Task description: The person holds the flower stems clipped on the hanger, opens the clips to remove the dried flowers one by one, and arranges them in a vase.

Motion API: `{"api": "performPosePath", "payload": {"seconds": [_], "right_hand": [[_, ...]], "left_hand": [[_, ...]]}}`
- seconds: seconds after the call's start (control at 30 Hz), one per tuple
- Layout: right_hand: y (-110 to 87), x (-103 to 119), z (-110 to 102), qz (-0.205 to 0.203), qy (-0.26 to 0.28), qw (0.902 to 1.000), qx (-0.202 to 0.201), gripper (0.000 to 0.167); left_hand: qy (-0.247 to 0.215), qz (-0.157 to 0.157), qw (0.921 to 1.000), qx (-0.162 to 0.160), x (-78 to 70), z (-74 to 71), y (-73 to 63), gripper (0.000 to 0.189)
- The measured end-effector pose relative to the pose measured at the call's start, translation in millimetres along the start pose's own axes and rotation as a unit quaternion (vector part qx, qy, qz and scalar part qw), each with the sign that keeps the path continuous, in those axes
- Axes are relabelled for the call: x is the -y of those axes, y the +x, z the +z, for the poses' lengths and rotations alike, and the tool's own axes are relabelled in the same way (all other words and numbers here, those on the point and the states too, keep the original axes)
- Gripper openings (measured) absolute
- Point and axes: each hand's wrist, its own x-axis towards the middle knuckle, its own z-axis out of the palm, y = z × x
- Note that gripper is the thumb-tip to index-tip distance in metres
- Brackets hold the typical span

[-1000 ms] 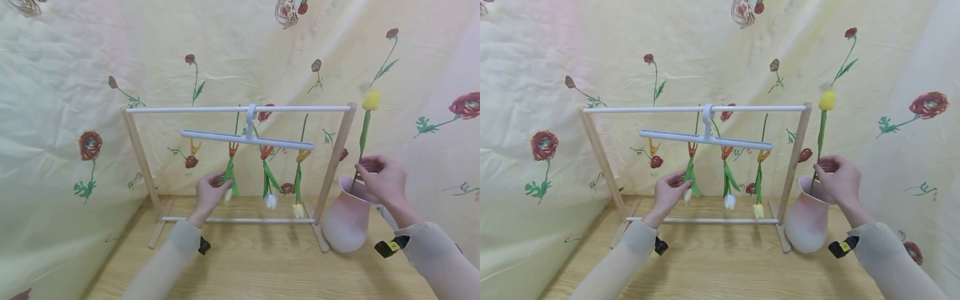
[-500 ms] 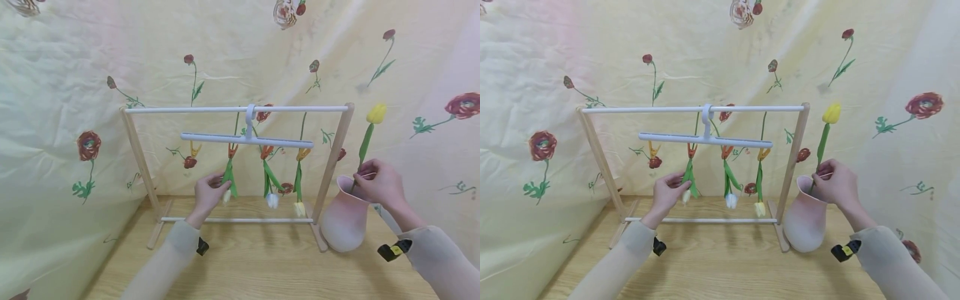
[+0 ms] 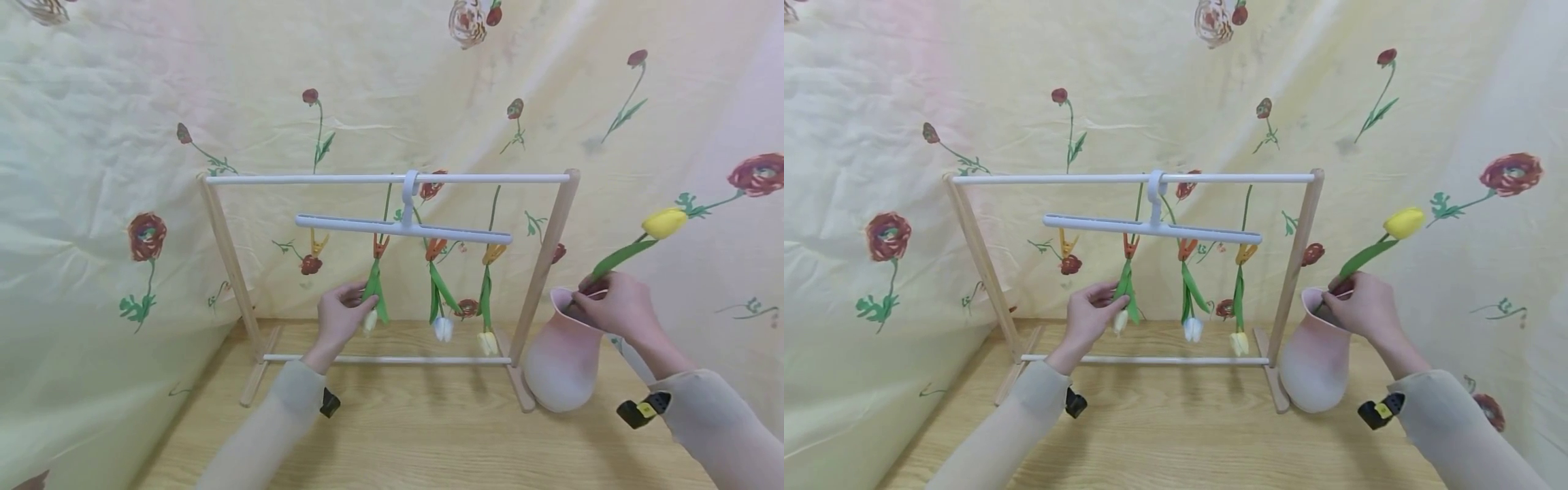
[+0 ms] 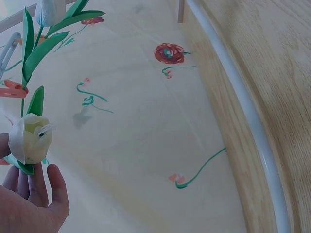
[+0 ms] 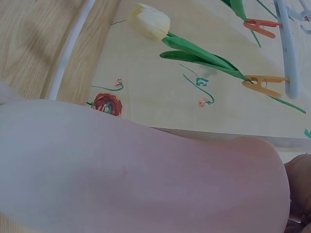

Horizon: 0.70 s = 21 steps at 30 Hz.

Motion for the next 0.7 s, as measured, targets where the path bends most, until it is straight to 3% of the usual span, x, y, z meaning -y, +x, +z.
{"api": "performPosePath", "payload": {"seconds": [0.33,0.7], "right_hand": [[1.4,3.7,-1.5,-0.006,-0.028,0.9987,0.042,0.021],[0.2,5.5,-6.7,0.017,-0.036,0.994,0.102,0.03]], "left_hand": [[0.0,0.026,0.9997,0.003,-0.3,-0.7,0.1,0.031],[-0.006,0.026,0.9996,0.01,1.6,-1.7,0.3,0.031]]}}
